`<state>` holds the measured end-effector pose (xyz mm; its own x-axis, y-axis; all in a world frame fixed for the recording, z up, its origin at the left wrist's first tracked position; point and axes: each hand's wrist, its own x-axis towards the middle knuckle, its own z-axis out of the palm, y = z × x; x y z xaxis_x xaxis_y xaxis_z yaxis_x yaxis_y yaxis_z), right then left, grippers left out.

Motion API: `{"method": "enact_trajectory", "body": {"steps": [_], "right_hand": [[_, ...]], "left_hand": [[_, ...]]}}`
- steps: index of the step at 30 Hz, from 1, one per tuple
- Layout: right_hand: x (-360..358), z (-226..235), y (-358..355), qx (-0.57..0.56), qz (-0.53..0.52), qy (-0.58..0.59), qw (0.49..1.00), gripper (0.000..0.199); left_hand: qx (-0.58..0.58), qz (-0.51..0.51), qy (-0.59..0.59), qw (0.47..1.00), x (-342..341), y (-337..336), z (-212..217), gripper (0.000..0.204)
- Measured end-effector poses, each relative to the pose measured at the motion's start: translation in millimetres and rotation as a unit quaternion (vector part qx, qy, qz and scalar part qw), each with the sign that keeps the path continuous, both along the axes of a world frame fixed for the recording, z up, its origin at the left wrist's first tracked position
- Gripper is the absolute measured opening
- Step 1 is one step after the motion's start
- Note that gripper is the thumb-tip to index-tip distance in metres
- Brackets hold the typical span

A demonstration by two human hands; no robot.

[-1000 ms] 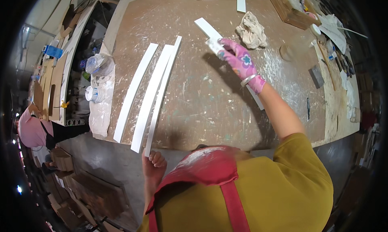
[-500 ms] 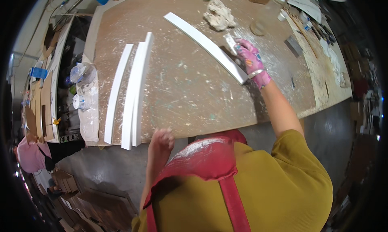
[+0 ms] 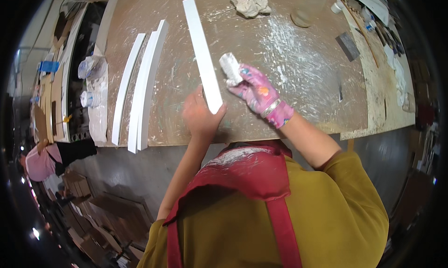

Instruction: The person wipes long white furniture components with a cloth, applying a liquid from a bottle to the cloth between wipes and picking up pieces to clean all sides.

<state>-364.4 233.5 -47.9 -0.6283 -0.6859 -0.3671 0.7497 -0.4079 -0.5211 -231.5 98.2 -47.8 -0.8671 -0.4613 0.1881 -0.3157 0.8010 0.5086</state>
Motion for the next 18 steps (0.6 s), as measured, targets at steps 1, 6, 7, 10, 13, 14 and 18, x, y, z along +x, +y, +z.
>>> {"method": "enact_trajectory", "body": {"steps": [1,6,7,10,13,14,18], "right_hand": [[-11,1,0,0.023,0.011,0.023,0.999,0.038],[-31,13,6,0.115,0.106,0.236,0.959,0.042],[-31,14,4,0.155,0.132,0.312,0.928,0.042],[-19,27,-8,0.192,0.169,0.397,0.881,0.041],[2,39,-28,0.235,0.244,0.546,0.766,0.04],[11,51,-39,0.186,0.218,0.703,0.651,0.041],[68,64,-77,0.1,0.202,0.865,0.449,0.035]], "left_hand": [[-0.001,0.012,0.001,1.0,1,0,-6,0.072],[0.122,0.092,0.001,0.988,46,-4,1,0.061],[0.118,0.11,-0.003,0.987,65,-1,2,0.061],[0.012,0.205,-0.024,0.978,101,4,-5,0.049],[0.019,0.225,0.013,0.974,104,7,-1,0.042],[0.018,0.237,0.014,0.971,108,7,1,0.042],[0.307,0.291,0.148,0.894,118,11,3,0.04]]}}
